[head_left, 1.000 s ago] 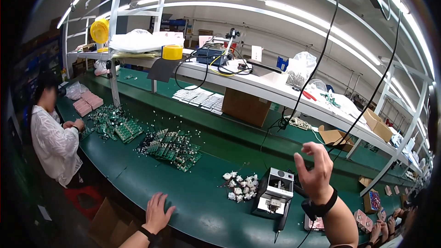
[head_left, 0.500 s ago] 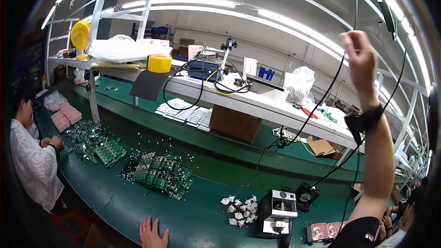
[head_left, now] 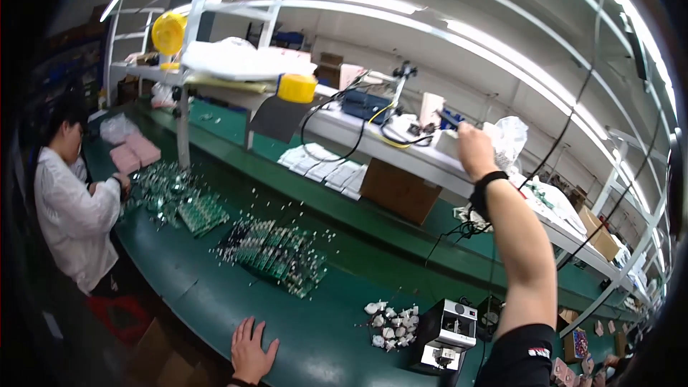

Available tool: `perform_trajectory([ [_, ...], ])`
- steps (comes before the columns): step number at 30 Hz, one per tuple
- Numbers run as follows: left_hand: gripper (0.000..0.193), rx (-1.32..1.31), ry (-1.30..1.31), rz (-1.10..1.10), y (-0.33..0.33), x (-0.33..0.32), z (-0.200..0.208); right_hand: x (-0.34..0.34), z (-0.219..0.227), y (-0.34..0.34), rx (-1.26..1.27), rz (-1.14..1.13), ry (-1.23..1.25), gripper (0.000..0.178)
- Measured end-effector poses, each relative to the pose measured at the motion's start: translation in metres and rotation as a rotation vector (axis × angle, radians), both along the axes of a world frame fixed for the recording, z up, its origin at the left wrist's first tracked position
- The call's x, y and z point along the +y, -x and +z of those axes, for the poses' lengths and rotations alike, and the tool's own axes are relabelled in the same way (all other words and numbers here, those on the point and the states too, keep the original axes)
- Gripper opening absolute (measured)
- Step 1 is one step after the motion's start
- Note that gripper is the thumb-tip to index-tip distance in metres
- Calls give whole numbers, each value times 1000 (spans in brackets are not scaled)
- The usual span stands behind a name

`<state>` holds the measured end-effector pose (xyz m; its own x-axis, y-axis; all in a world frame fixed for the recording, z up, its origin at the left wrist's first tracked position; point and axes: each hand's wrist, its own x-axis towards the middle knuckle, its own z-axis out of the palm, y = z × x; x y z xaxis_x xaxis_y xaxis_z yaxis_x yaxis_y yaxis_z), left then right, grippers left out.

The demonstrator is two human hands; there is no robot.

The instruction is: The person picks up a motor, places it into a pink plastic housing, and secures it using a power screwdriver. After repeating this for several housings, the person picks up a circuit board and aligns it on a black jig.

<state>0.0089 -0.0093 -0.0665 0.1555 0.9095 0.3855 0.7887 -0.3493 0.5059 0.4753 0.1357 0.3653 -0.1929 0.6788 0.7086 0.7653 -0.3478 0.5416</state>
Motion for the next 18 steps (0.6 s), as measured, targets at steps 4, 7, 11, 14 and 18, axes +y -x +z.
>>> perform_trajectory([
  [4, 52, 50, -24, -19, -13, 13, 20, -145, -35, 95, 158, 257, 46, 15],
  [7, 54, 147, -12, -5, 7, 13, -3, -233, -150, 178, 296, 704, 251, 31],
  [11, 56, 135, -78, -66, -16, 20, -7, -306, -298, 195, 523, 415, 734, 34],
  [14, 59, 246, 0, -113, -5, 17, -3, -324, -350, 190, 490, 266, 750, 39],
  [18, 60, 267, 311, -170, -4, 21, 40, -342, -382, 199, 510, 227, 680, 45],
])
